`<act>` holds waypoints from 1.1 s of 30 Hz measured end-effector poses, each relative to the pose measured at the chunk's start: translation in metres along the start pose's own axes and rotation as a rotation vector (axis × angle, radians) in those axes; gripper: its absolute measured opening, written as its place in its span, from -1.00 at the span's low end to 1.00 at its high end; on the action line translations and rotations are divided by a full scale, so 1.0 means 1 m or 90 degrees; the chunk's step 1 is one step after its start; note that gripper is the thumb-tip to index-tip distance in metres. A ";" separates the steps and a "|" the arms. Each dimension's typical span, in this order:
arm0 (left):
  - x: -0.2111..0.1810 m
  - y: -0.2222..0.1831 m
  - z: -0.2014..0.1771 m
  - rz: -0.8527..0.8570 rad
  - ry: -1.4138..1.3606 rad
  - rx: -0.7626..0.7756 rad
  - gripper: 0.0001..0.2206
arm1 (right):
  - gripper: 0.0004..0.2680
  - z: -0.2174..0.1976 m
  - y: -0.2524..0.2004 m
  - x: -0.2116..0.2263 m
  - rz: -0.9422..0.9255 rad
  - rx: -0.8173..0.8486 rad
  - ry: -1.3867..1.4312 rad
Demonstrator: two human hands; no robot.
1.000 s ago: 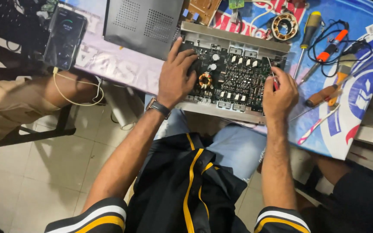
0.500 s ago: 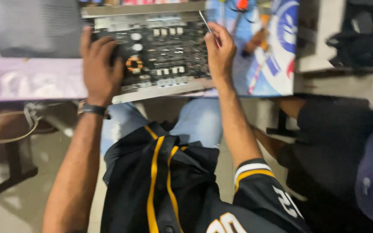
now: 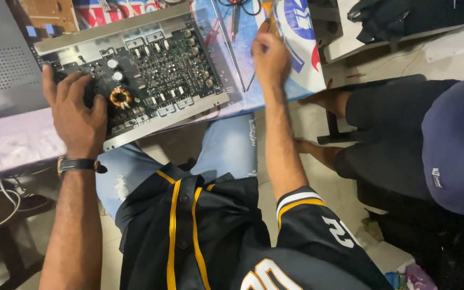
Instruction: Cleaning a circuit board using a toothbrush to remove dust and debris at a repair bench.
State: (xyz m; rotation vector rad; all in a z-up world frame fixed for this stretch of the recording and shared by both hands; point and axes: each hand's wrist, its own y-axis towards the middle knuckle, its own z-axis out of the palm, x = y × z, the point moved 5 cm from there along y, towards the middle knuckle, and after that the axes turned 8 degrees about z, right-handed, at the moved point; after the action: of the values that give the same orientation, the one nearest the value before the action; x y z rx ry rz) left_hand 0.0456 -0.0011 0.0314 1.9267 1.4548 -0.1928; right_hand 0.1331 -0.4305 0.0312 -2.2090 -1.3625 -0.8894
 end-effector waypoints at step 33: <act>0.011 -0.003 0.005 0.003 -0.001 -0.063 -0.62 | -0.71 0.095 -0.151 0.127 -0.324 0.278 -0.091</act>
State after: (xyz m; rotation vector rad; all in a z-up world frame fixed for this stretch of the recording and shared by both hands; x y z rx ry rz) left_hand 0.0479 0.0055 0.0208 1.8501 1.4319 -0.1170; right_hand 0.0690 -0.2224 0.0508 -1.6460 -2.0161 -0.5167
